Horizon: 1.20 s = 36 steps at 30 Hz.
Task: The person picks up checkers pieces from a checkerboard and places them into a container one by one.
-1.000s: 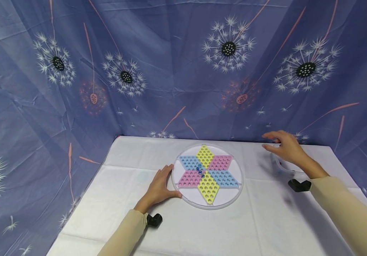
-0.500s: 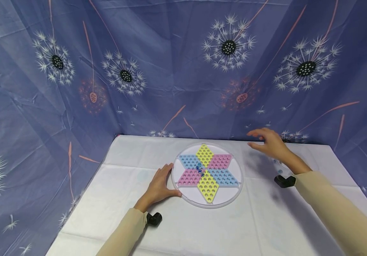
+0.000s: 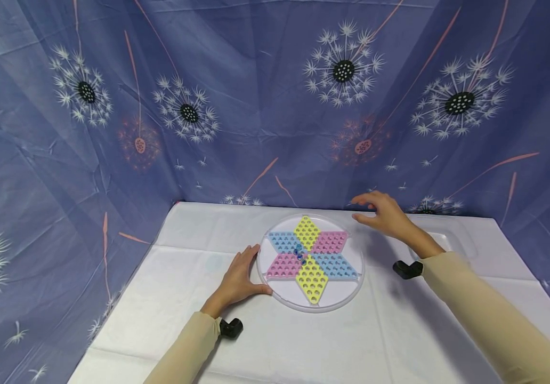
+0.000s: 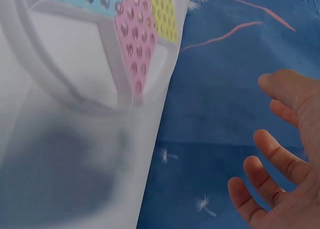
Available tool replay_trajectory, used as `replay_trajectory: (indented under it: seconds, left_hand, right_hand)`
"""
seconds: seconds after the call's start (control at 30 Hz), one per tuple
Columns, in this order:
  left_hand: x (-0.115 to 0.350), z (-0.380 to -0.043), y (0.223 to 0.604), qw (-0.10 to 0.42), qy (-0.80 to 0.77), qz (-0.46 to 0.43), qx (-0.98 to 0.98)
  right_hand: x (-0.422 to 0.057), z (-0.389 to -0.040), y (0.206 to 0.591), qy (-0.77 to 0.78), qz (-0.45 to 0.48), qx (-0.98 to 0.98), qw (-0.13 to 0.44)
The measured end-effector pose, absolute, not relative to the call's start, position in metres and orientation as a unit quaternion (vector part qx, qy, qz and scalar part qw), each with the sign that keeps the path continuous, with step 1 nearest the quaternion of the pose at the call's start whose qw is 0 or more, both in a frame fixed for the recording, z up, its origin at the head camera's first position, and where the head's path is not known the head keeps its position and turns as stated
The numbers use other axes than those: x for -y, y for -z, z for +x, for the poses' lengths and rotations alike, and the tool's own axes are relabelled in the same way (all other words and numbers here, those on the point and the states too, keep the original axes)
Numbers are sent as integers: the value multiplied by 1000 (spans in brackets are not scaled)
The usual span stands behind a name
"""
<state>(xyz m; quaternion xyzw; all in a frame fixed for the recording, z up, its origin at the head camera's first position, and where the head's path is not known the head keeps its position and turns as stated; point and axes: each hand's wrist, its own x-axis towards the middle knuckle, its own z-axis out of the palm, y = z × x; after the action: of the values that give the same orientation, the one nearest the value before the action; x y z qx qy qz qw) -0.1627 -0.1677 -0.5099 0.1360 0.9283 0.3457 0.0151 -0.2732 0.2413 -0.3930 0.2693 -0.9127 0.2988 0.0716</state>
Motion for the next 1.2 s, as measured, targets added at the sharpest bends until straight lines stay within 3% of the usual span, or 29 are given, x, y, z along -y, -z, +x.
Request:
replay_trajectory:
  seconds: [1.2]
  left_hand:
    - [168, -165, 510, 5, -345, 146, -927]
  right_hand:
    - [-149, -278, 425, -327, 325, 887, -17]
